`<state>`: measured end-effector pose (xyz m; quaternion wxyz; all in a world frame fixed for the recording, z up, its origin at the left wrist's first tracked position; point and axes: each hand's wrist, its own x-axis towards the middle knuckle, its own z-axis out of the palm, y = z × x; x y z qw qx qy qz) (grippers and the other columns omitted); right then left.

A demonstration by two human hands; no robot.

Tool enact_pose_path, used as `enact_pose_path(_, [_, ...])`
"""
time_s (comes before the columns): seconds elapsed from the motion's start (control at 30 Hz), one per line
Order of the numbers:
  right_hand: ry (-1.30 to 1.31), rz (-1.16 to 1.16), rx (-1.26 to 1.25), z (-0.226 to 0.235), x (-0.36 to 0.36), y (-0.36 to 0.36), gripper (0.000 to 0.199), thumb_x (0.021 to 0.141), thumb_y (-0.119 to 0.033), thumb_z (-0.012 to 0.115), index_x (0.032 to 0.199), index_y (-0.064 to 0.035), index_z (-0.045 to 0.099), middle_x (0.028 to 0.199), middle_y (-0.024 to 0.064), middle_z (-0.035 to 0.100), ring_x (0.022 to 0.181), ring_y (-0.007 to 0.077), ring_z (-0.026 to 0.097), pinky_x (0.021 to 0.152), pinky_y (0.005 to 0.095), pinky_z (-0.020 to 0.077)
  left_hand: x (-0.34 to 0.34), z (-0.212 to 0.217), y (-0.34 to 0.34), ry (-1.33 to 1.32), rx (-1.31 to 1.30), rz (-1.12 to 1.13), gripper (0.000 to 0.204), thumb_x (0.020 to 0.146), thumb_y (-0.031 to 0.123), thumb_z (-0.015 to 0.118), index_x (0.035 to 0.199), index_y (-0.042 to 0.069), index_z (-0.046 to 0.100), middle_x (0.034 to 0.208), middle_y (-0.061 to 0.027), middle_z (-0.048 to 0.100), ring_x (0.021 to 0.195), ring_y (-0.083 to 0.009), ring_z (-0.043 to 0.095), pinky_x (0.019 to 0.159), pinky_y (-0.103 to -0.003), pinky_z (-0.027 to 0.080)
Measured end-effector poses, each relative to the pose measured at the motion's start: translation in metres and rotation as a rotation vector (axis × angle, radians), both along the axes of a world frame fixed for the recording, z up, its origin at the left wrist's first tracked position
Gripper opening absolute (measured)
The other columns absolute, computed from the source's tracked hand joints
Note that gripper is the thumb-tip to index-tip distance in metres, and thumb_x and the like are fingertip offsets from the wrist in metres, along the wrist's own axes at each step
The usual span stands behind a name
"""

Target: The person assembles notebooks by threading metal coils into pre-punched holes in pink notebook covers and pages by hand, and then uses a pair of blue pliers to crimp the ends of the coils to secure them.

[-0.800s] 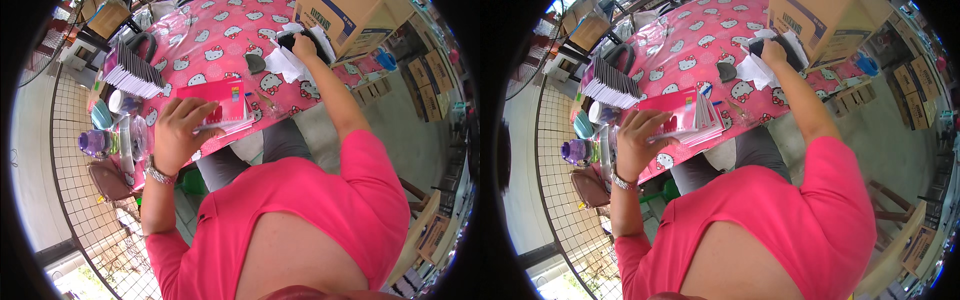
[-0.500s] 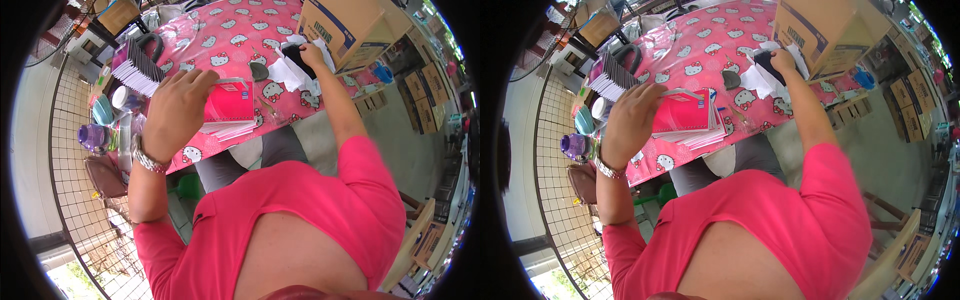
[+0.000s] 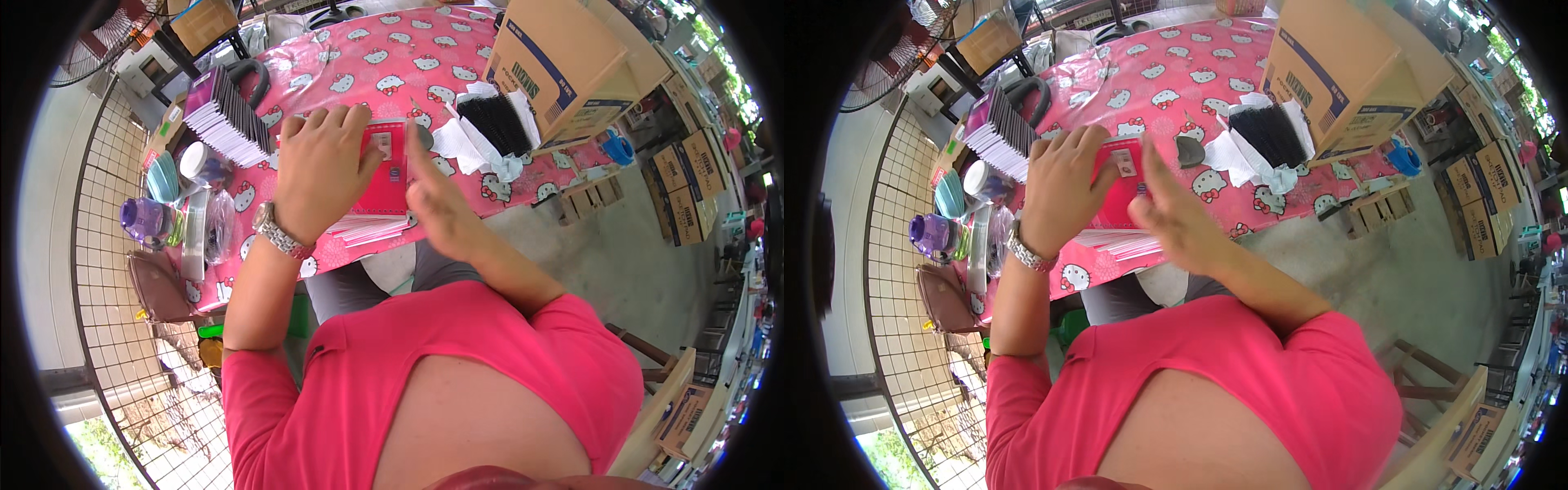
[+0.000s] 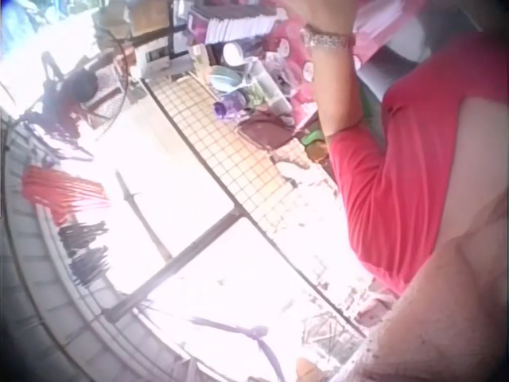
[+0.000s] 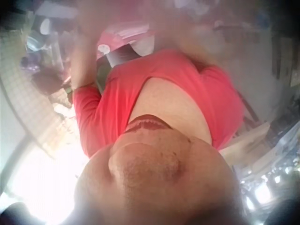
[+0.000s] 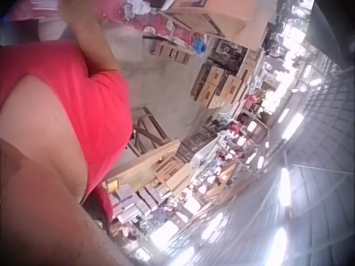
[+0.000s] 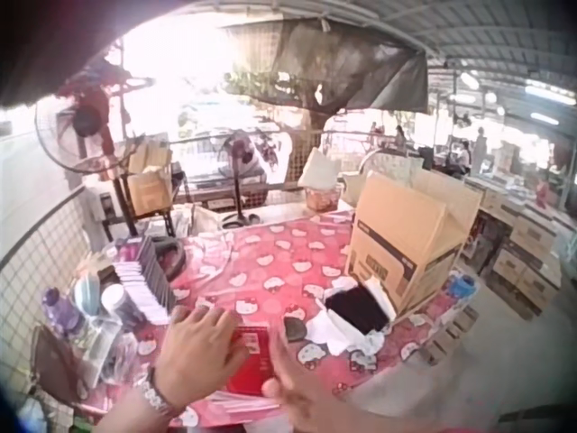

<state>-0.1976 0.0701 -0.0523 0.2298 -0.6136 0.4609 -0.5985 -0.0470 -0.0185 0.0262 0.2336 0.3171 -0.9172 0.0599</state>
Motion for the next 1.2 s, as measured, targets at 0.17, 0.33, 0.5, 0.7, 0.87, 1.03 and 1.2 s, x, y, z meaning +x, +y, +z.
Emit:
enact_pose_path(0.17, [0.035,0.15,0.115,0.031,-0.037,-0.007,0.049,0.103,-0.035,0.045,0.133,0.003,0.052,0.13,0.0194,0.06,0.12,0.027,0.057,0.099,0.0333,0.0442,0.003,0.0,0.008,0.016,0.037,-0.082,0.017,0.086,0.016,0.062,0.1,0.006,0.058,0.092,-0.0104,0.063,0.088,-0.0296,0.06,0.079,-0.042,0.041])
enact_pose_path(0.33, [0.33,0.135,-0.042,0.048,-0.057,-0.025,0.022,0.093,-0.011,0.062,0.114,-0.0071,0.069,0.098,0.0089,0.068,0.078,0.017,0.063,0.069,0.0295,0.0501,0.011,0.003,0.005,0.035,0.082,-0.199,0.015,0.087,0.015,0.062,0.097,0.006,0.059,0.088,-0.0112,0.063,0.084,-0.0312,0.06,0.078,-0.042,0.041])
enact_pose_path(0.5, [0.402,0.153,-0.138,0.05,-0.056,-0.026,0.024,0.089,-0.005,0.065,0.113,-0.0083,0.071,0.086,0.0068,0.059,0.08,0.0166,0.06,0.069,0.028,0.0479,0.012,0.005,0.014,0.039,0.104,-0.181,0.015,0.088,0.015,0.062,0.098,0.005,0.059,0.086,-0.0116,0.063,0.083,-0.0314,0.061,0.077,-0.041,0.042])
enact_pose_path(0.7, [0.333,0.328,0.091,0.065,-0.059,-0.019,0.029,0.091,0.0,0.059,0.118,-0.0035,0.067,0.087,0.0046,0.055,0.076,0.0117,0.055,0.063,0.0242,0.0447,0.013,0.003,0.017,0.072,0.096,-0.188,0.015,0.088,0.016,0.063,0.099,0.005,0.059,0.087,-0.0112,0.064,0.082,-0.0316,0.061,0.077,-0.041,0.042])
enact_pose_path(0.87, [0.049,0.355,0.414,0.073,-0.054,-0.018,0.027,0.095,-0.003,0.058,0.121,-0.0025,0.06,0.074,0.0032,0.056,0.058,0.011,0.053,0.055,0.0231,0.0433,0.006,0.003,0.017,0.085,0.118,-0.166,0.018,0.087,0.015,0.063,0.102,0.005,0.058,0.087,-0.0107,0.064,0.083,-0.0308,0.061,0.077,-0.042,0.042])
enact_pose_path(1.03, [0.384,0.241,0.105,0.077,-0.057,-0.014,0.022,0.096,-0.008,0.059,0.115,-0.0031,0.049,0.074,0.0075,0.062,0.053,0.0126,0.058,0.052,0.0251,0.0444,0.0,0.004,0.022,0.114,0.091,-0.198,0.022,0.085,0.014,0.064,0.104,0.006,0.055,0.085,-0.0095,0.063,0.083,-0.0302,0.062,0.08,-0.042,0.041])
enact_pose_path(1.2, [0.376,0.338,0.175,0.078,-0.053,-0.016,0.023,0.096,-0.012,0.058,0.115,-0.005,0.046,0.078,0.0124,0.065,0.056,0.0173,0.062,0.052,0.0309,0.0477,0.003,0.005,0.018,0.048,0.13,-0.196,0.024,0.085,0.016,0.066,0.104,0.006,0.055,0.086,-0.0092,0.064,0.084,-0.0299,0.062,0.085,-0.043,0.04])
